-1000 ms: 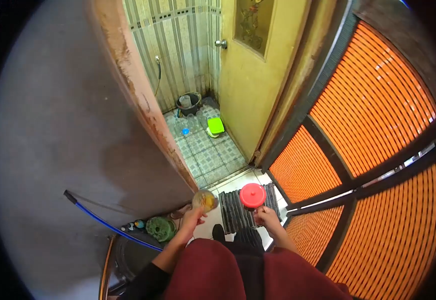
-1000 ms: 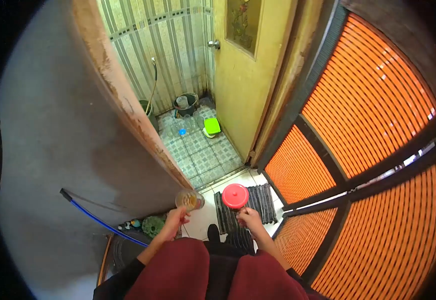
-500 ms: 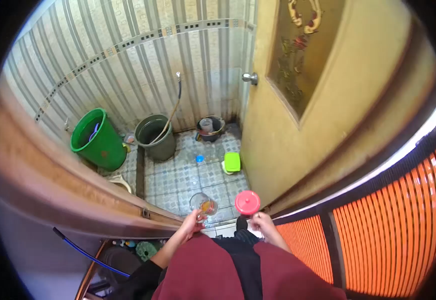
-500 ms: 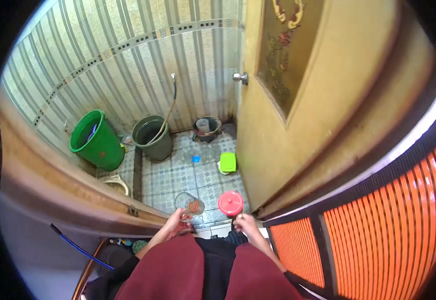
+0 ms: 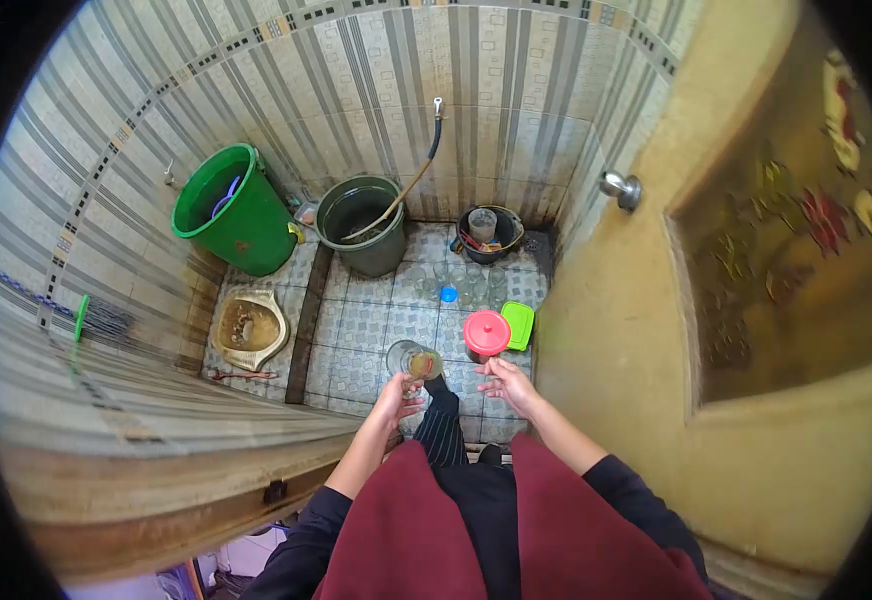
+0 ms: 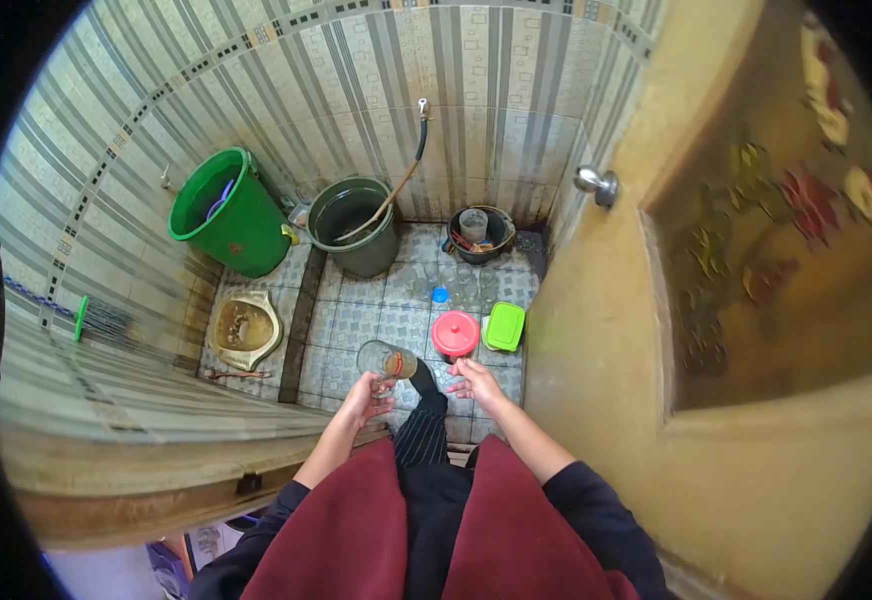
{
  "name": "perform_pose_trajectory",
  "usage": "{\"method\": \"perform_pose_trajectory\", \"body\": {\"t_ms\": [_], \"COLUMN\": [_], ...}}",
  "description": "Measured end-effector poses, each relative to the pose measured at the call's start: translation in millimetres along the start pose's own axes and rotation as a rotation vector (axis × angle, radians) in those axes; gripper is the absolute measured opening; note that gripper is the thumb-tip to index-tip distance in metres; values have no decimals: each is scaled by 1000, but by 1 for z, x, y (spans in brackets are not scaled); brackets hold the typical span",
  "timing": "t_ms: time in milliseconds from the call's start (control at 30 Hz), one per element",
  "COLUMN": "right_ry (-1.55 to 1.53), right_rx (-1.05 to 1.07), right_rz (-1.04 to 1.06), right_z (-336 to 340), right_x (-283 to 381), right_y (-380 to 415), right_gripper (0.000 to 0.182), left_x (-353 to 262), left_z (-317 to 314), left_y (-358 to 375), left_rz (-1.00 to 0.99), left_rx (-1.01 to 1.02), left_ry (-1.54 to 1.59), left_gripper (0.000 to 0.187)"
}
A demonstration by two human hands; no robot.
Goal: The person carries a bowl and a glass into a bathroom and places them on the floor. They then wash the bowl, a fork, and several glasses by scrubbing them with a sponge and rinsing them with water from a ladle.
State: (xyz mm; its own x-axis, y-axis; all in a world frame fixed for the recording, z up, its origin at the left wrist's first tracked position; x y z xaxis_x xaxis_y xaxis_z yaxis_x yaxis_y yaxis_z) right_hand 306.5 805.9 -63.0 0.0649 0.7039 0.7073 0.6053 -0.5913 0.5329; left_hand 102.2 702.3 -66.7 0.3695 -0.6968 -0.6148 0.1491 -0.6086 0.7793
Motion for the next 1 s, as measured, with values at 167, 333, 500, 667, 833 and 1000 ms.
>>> {"method": "perform_pose_trajectory", "body": {"t_ms": [167, 333, 500, 667, 833, 1000], "right_ry": [53, 71, 92, 65, 31, 53], "right_rx": [90, 47, -49, -64, -121, -41], "right_rz": [-182, -351, -478, -505, -530, -478], "right_z": [13, 46, 76, 118, 147, 175], "right_x": [-12, -56, -120, -198, -266, -333], "right_y": [-105, -232, -372, -475, -555, -605], "right_gripper": [24, 26, 30, 29, 27, 29], "left_x": [-4, -17, -12, 25, 83, 105], "left_z": [39, 73, 117, 151, 181, 186], "left_y": [-97, -207, -354, -478, -581, -637], "left_rz": [90, 264, 408, 532, 533, 492], "left_rx": [-88, -148, -146, -172, -179, -204], "left_ry": [56, -76, -177, -67, -303, -235], "left_gripper": [30, 32, 37, 37, 38, 41]}}
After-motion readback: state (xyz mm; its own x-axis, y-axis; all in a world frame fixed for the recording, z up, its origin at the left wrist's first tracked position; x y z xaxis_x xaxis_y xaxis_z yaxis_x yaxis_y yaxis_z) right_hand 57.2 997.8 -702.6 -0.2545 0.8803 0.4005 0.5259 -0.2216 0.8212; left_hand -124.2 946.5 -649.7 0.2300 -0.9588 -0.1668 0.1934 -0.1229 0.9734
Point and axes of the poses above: each hand's wrist, its own y-axis away from the middle knuckle, its own z-axis out of the back of the hand, x = y × z, the point moved 2 cm from there along -y, towards the middle knuckle, and after that the axes turned 6 degrees about -y, right-handed, at the moved point
